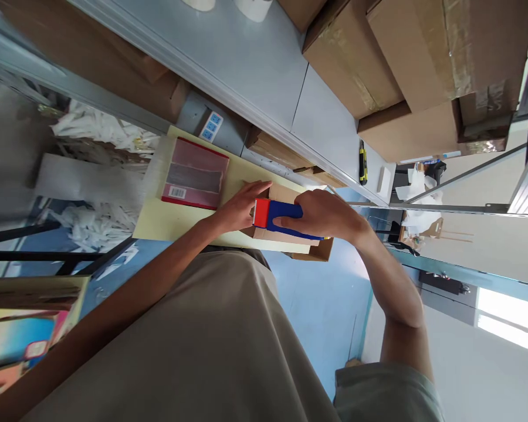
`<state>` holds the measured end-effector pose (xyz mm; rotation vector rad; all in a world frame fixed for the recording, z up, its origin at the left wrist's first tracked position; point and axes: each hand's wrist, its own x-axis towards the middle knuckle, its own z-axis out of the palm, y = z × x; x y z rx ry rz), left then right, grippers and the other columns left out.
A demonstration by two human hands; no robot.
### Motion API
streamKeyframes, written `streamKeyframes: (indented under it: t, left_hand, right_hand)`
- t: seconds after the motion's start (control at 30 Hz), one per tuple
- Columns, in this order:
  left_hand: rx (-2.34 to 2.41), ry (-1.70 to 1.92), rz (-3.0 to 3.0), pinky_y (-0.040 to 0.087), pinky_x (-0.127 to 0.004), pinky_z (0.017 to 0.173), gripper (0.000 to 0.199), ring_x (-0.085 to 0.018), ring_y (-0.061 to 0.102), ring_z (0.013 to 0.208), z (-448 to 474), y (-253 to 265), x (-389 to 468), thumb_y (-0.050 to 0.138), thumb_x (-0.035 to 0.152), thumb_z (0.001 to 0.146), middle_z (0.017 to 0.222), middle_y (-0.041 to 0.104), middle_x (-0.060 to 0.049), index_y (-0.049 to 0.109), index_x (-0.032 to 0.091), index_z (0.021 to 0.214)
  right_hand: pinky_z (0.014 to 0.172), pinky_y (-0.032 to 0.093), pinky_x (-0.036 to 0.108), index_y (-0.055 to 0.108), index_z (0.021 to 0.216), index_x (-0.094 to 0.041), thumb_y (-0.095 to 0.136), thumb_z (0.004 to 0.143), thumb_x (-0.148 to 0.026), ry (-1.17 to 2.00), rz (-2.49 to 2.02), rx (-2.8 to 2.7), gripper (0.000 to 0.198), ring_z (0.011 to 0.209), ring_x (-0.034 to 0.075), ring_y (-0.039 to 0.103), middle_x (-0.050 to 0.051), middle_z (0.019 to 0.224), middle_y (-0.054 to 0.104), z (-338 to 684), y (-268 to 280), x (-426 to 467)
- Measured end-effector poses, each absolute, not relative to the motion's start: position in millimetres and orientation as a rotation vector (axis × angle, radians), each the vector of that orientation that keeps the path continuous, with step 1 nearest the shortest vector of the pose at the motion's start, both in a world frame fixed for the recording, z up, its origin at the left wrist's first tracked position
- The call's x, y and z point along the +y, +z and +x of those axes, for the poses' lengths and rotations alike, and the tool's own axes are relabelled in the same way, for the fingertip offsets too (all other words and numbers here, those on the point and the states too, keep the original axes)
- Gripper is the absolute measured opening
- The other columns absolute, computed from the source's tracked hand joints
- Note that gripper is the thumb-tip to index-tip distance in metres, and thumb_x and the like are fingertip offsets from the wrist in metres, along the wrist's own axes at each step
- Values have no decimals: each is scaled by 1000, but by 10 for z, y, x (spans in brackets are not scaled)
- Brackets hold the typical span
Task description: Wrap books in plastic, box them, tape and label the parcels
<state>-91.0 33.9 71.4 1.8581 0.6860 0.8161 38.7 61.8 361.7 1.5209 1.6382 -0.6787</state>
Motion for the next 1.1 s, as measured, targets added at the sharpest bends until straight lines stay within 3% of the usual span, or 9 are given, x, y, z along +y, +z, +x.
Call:
streamKeyframes:
  t: [0.37,0.6,0.73,0.87,0.97,1.1]
  left_hand:
    - [765,774,1936,35,-60,135,44,-41,48,158,-1021,738,291,87,41,91,178,45,-11,79,27,132]
    - [609,747,1917,30,-64,137,80,-43,24,172,-961,700,410,96,43,80,183,38,-7,67,33,154]
    - [497,625,1929,31,-63,136,75,-43,27,172,-1013,686,570,98,40,76,180,43,-7,73,33,147]
    - [482,539,1947,30,-56,138,68,-37,28,172,-1077,725,668,91,35,83,181,42,-3,72,36,149]
    - [480,494,1943,28,-52,139,62,-34,26,173,-1084,748,697,88,40,87,182,40,-3,73,34,147]
    - [505,516,1893,31,-45,138,54,-31,37,169,-1085,745,696,88,48,88,180,45,-2,78,32,140]
  right_hand:
    - [61,36,35,69,80,-22,56,91,-93,-719,1587,1571,72,57,18,59,4,62,65,752,3539,566]
    - [61,36,34,68,82,-22,53,95,-90,-744,1593,1574,71,59,18,60,4,65,67,752,3594,503]
    - [62,36,35,69,83,-22,55,94,-90,-743,1606,1590,70,60,19,60,5,66,68,716,3619,469]
    - [61,36,35,71,87,-22,55,94,-90,-764,1616,1598,70,60,19,61,5,67,68,697,3612,448]
    - [61,36,34,72,87,-22,56,96,-88,-780,1622,1580,68,61,20,62,5,67,68,667,3616,457]
    - [63,37,35,71,85,-22,58,96,-85,-768,1628,1558,65,63,20,63,5,67,68,617,3627,484]
